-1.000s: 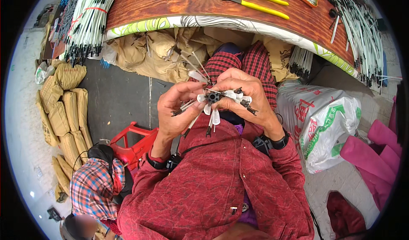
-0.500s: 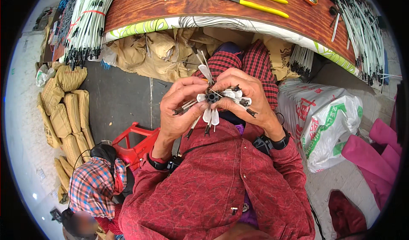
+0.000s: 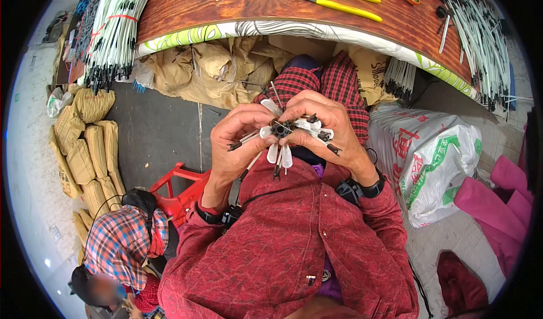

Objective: Assembling, bundling, and trimming white plastic components at a factory workbench.

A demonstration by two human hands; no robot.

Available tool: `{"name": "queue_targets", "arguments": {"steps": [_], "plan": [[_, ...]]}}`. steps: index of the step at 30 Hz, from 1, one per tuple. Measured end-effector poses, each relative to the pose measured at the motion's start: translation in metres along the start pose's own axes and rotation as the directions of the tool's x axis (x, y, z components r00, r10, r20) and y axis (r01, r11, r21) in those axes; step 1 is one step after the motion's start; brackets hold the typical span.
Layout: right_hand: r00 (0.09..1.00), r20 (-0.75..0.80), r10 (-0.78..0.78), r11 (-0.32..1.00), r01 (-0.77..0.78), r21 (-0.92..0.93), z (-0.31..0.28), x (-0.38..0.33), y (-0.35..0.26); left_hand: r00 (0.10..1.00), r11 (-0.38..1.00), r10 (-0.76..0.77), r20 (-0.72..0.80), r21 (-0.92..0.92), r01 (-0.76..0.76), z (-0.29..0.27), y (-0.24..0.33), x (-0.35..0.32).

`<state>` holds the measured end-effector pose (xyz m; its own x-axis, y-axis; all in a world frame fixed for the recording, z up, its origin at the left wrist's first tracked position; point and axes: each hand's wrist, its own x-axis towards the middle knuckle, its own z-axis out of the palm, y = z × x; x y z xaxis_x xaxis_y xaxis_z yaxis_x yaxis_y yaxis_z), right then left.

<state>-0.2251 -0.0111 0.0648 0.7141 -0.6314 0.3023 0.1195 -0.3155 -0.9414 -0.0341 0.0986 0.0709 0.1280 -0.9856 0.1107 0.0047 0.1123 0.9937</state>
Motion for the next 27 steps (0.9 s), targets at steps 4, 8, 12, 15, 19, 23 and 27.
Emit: {"name": "queue_targets", "arguments": {"steps": [4,8,12,15,19,23,27], "plan": [[0.999,0.003,0.045,0.999,-0.046,0.022,-0.002,0.0,-0.003,0.999,0.99,0.037,-0.005,0.136,-0.036,-0.002,0.003,0.001],[0.998,0.003,0.062,0.998,-0.062,0.027,-0.003,0.001,-0.005,0.995,0.98,0.097,-0.019,0.175,-0.092,-0.001,0.0,0.001],[0.997,0.023,0.074,0.996,-0.075,0.041,-0.005,0.001,-0.005,0.993,0.98,0.117,-0.002,0.165,-0.115,0.0,-0.001,0.001],[0.998,0.027,0.057,0.997,-0.059,0.059,-0.006,-0.001,-0.004,0.998,0.989,0.056,-0.038,0.141,-0.05,0.003,0.002,0.0],[0.994,0.001,0.112,0.991,-0.112,0.08,-0.005,-0.002,-0.002,0.999,0.996,0.026,-0.034,0.085,-0.023,0.006,0.005,0.001],[0.997,0.023,0.068,0.997,-0.069,0.037,-0.006,-0.001,-0.001,0.999,0.996,0.052,-0.006,0.079,-0.052,0.005,0.005,0.003],[0.998,0.02,0.058,0.998,-0.059,0.028,-0.005,-0.001,-0.002,1.0,0.999,-0.018,-0.018,0.03,0.019,0.009,0.011,0.005]]}}
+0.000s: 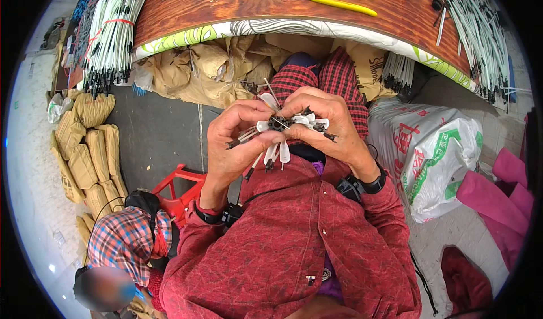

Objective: Assembling, bundling, and trimming white plastic components at a factory workbench.

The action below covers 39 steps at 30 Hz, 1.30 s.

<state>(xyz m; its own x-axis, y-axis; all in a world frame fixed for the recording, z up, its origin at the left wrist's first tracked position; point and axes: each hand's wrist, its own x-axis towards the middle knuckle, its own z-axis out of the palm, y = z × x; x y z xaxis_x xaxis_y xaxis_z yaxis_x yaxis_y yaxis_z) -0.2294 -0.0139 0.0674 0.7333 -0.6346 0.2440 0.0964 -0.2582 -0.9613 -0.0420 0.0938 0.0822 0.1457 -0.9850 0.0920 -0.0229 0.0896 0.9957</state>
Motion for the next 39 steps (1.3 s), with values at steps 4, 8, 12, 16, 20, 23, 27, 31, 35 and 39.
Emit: {"name": "queue_targets", "arguments": {"steps": [4,8,12,16,20,23,27,31,35,39], "plan": [[1.0,-0.017,0.002,1.0,-0.003,-0.031,0.002,0.0,-0.002,1.0,0.996,-0.021,-0.003,0.082,0.022,-0.001,0.005,0.004],[0.999,-0.043,0.003,1.0,-0.004,-0.025,0.004,0.001,-0.002,0.999,0.963,0.043,0.014,0.266,-0.046,-0.003,0.009,0.005],[0.998,-0.062,-0.032,0.997,0.027,-0.077,0.005,0.001,-0.001,0.997,0.946,0.07,0.022,0.316,-0.073,-0.007,0.004,0.005],[0.995,-0.064,-0.083,0.99,0.074,-0.124,0.006,0.002,0.0,0.999,0.977,0.046,0.001,0.207,-0.045,-0.003,0.005,0.004],[0.994,-0.042,-0.104,0.984,0.096,-0.147,0.007,0.003,0.001,1.0,0.993,0.005,-0.026,0.119,-0.002,-0.001,0.006,0.007],[0.993,-0.068,-0.1,0.987,0.091,-0.133,0.009,0.003,0.001,0.999,0.992,0.003,-0.037,0.126,0.001,-0.003,0.005,0.009],[0.995,-0.05,-0.084,0.986,0.076,-0.15,0.009,0.001,-0.001,0.998,0.983,0.012,-0.056,0.183,-0.002,-0.008,0.003,0.007],[0.997,-0.035,-0.074,0.991,0.07,-0.111,0.009,0.002,-0.004,0.998,0.981,0.016,-0.066,0.193,-0.003,-0.013,0.0,0.008],[0.994,-0.05,-0.092,0.988,0.085,-0.129,0.009,0.002,-0.002,0.996,0.977,0.069,-0.051,0.203,-0.058,-0.012,-0.003,0.01],[0.978,-0.202,-0.049,0.977,0.005,-0.212,0.02,-0.001,0.004,0.996,0.973,0.077,-0.05,0.223,-0.064,-0.006,0.001,0.013]]}}
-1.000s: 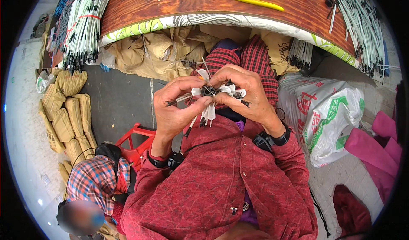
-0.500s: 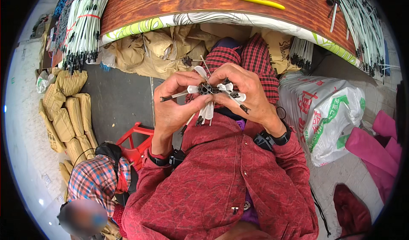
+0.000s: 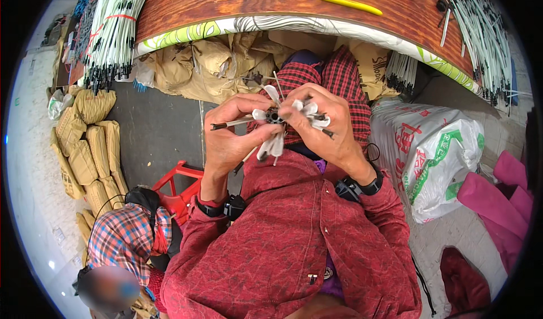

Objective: Assembling, bundling, and trimming white plastic components at a factory workbench.

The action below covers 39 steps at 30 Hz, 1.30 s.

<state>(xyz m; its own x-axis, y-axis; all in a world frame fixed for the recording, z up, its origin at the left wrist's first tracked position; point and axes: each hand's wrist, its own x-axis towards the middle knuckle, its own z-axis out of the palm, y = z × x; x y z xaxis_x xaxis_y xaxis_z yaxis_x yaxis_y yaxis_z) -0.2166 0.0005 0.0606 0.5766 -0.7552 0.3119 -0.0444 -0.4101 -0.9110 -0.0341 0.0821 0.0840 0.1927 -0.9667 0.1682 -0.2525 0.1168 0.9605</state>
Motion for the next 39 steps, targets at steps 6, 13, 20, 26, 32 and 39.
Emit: {"name": "queue_targets", "arguments": {"steps": [6,13,20,26,32,39], "plan": [[0.982,-0.035,0.183,0.983,-0.182,0.021,0.005,0.003,-0.009,1.0,0.999,0.027,-0.001,0.026,-0.027,0.002,-0.003,-0.001],[0.996,0.037,0.083,0.984,-0.088,0.153,-0.011,0.002,-0.01,0.999,0.999,-0.023,-0.042,0.023,0.024,0.0,-0.003,-0.002],[0.992,0.088,-0.09,0.994,0.085,0.066,-0.012,0.006,-0.001,1.0,1.0,0.017,-0.006,0.0,-0.017,0.0,-0.006,-0.001],[0.998,0.067,-0.006,0.995,-0.001,0.103,-0.011,0.004,-0.002,0.999,0.999,0.045,-0.017,-0.019,-0.045,0.002,-0.011,-0.001],[0.998,-0.022,-0.065,0.996,0.066,0.057,-0.005,0.005,-0.004,0.995,0.997,-0.054,-0.089,-0.053,0.049,0.001,-0.01,-0.004],[0.988,-0.055,-0.143,0.99,0.142,-0.014,-0.004,0.006,-0.001,0.988,0.993,-0.104,-0.118,-0.072,0.096,0.003,-0.007,-0.003]]}}
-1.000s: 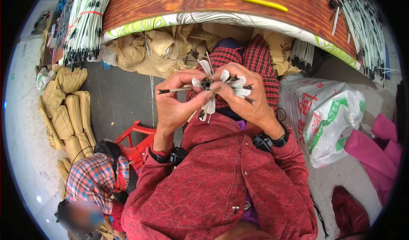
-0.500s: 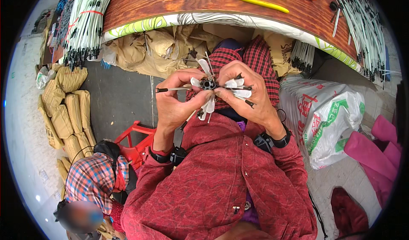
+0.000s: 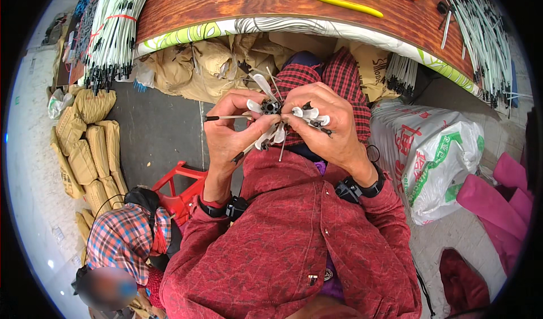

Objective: Assembling, bundling, and trimming white plastic components at a factory workbench.

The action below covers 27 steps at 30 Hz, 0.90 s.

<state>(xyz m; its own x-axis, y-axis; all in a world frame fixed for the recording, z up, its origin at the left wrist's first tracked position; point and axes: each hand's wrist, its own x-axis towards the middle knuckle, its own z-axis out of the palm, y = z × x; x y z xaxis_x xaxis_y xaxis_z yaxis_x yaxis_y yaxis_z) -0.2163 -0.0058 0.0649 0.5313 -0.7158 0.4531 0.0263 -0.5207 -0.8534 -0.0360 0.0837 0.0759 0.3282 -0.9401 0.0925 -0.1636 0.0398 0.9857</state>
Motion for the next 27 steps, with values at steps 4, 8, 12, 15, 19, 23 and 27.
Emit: {"name": "queue_targets", "arguments": {"steps": [4,8,12,15,19,23,27], "plan": [[1.0,0.023,0.005,1.0,-0.005,-0.007,-0.001,0.001,-0.002,0.999,0.999,0.052,0.013,0.015,-0.053,0.001,0.0,0.0],[0.999,0.048,0.004,1.0,-0.003,-0.004,-0.001,0.002,-0.001,0.999,0.999,0.053,0.002,0.005,-0.053,0.001,0.001,0.001],[0.997,0.076,0.007,1.0,-0.008,0.01,-0.003,0.002,-0.002,0.996,0.995,0.087,0.035,0.055,-0.089,-0.001,0.003,0.003],[0.994,0.107,0.024,0.999,-0.027,0.03,-0.004,0.001,-0.002,0.993,0.988,0.103,0.053,0.111,-0.108,-0.001,0.004,0.004],[0.982,0.185,0.045,0.997,-0.057,0.061,-0.008,0.001,-0.004,0.99,0.988,0.127,0.062,0.076,-0.132,-0.005,0.002,0.004],[0.953,0.303,0.033,0.993,-0.067,0.101,-0.021,0.009,-0.014,0.996,0.998,0.054,0.075,-0.021,-0.053,-0.012,0.007,0.005],[0.897,0.442,0.034,0.945,-0.173,0.278,-0.038,0.01,-0.006,0.955,0.985,0.144,0.261,0.053,-0.163,-0.019,0.014,0.015]]}}
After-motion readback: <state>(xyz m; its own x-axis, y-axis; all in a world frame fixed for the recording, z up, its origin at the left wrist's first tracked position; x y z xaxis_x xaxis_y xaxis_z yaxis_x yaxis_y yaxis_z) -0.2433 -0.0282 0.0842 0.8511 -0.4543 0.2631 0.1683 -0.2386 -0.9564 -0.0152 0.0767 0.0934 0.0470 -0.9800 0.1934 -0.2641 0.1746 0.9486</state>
